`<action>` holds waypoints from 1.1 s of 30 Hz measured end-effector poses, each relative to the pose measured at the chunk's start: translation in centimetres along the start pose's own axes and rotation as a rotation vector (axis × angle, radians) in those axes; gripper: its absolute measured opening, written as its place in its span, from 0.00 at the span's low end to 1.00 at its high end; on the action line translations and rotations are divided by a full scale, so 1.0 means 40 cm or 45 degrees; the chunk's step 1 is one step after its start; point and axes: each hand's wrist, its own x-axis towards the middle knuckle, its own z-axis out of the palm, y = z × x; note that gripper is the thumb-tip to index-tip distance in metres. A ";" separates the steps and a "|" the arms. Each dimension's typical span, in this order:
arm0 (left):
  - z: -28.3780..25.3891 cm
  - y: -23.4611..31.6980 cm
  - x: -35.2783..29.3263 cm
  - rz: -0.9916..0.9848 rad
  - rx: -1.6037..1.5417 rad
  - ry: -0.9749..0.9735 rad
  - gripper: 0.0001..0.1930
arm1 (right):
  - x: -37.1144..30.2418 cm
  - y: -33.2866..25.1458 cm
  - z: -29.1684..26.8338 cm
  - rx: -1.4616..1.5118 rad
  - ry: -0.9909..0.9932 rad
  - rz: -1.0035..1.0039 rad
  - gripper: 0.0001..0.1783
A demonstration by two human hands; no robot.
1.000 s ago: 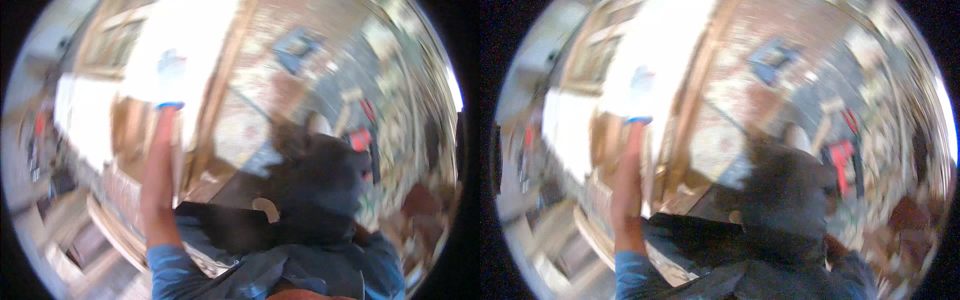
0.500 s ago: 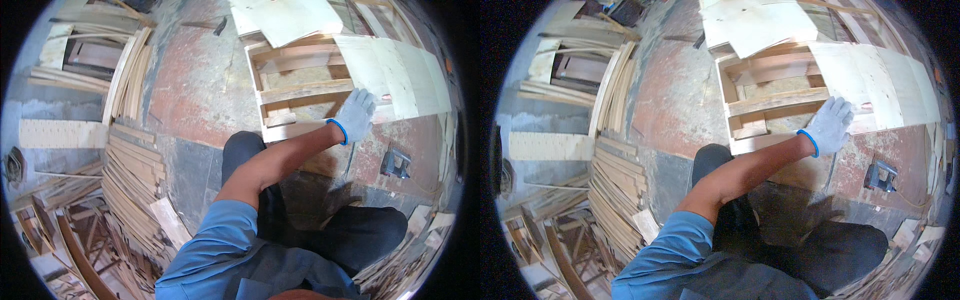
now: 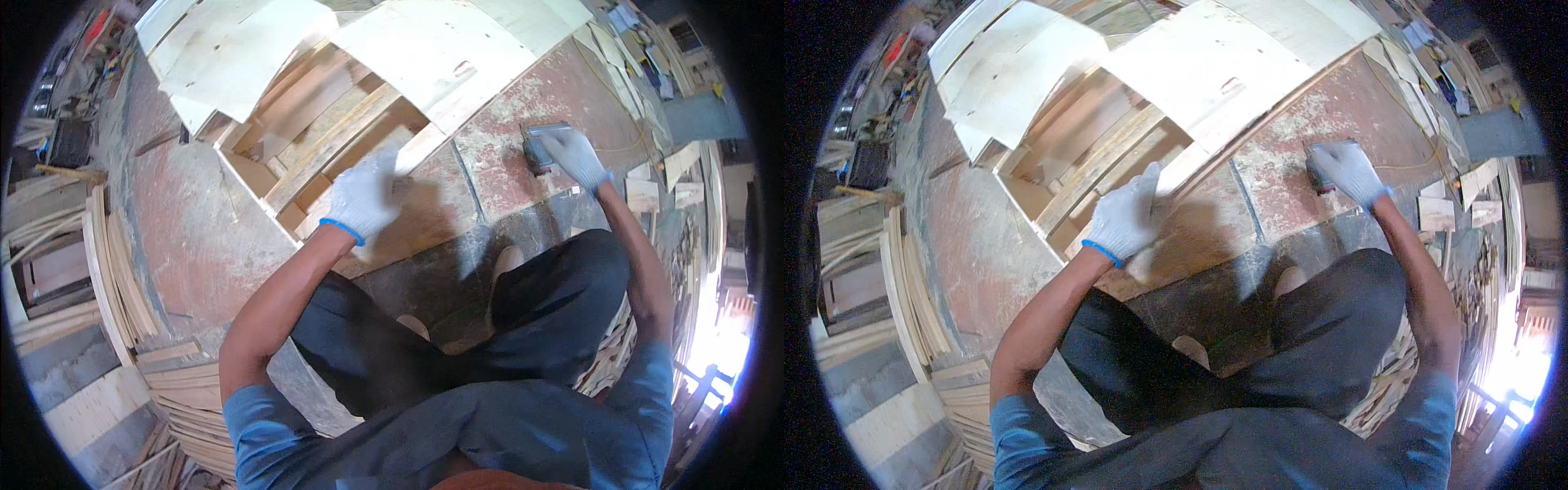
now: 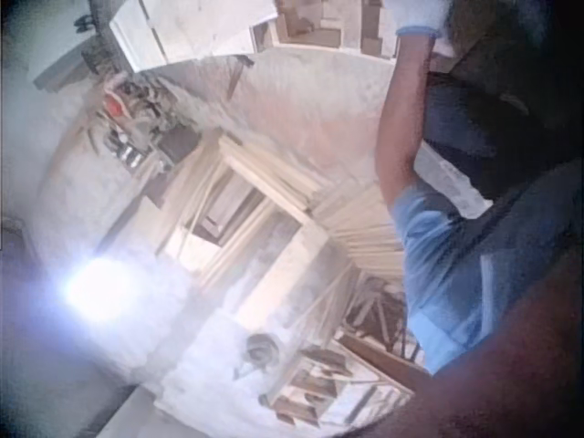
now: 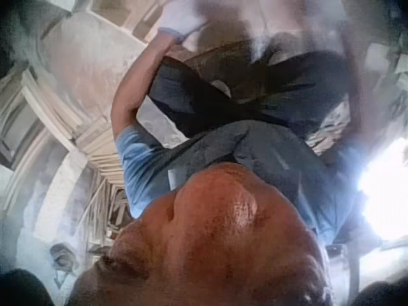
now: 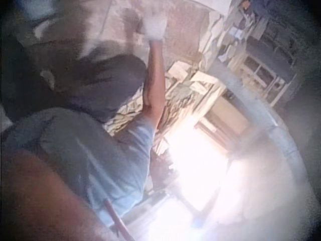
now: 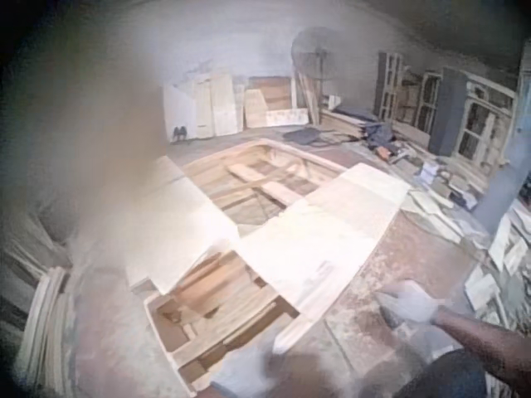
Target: The person assembles a wooden structure by positioning planks, using a nail gun to fasten pieces, and marking measurements with a pencil and ruler. They repeatedly adjust and secure components while seated on the floor.
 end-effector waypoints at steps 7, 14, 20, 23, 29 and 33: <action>-0.015 0.030 -0.001 -0.214 0.091 -0.207 0.36 | 0.164 -0.332 0.049 -0.176 0.295 -0.806 0.26; -0.010 0.046 0.024 -0.340 0.063 -0.296 0.36 | 0.393 -0.205 0.067 -0.378 0.696 -0.996 0.32; -0.017 0.058 0.031 -0.373 0.128 -0.304 0.34 | 0.403 -0.212 0.057 -0.236 0.660 -1.110 0.30; -0.022 0.067 0.037 -0.369 0.153 -0.306 0.33 | 0.410 -0.203 0.049 -0.152 0.676 -1.337 0.24; -0.010 0.059 0.037 -0.381 0.221 -0.361 0.34 | 0.350 -0.258 0.037 0.172 0.485 -1.426 0.11; -0.018 0.070 0.042 -0.433 0.178 -0.351 0.30 | 0.286 -0.376 0.071 0.157 0.326 -1.755 0.12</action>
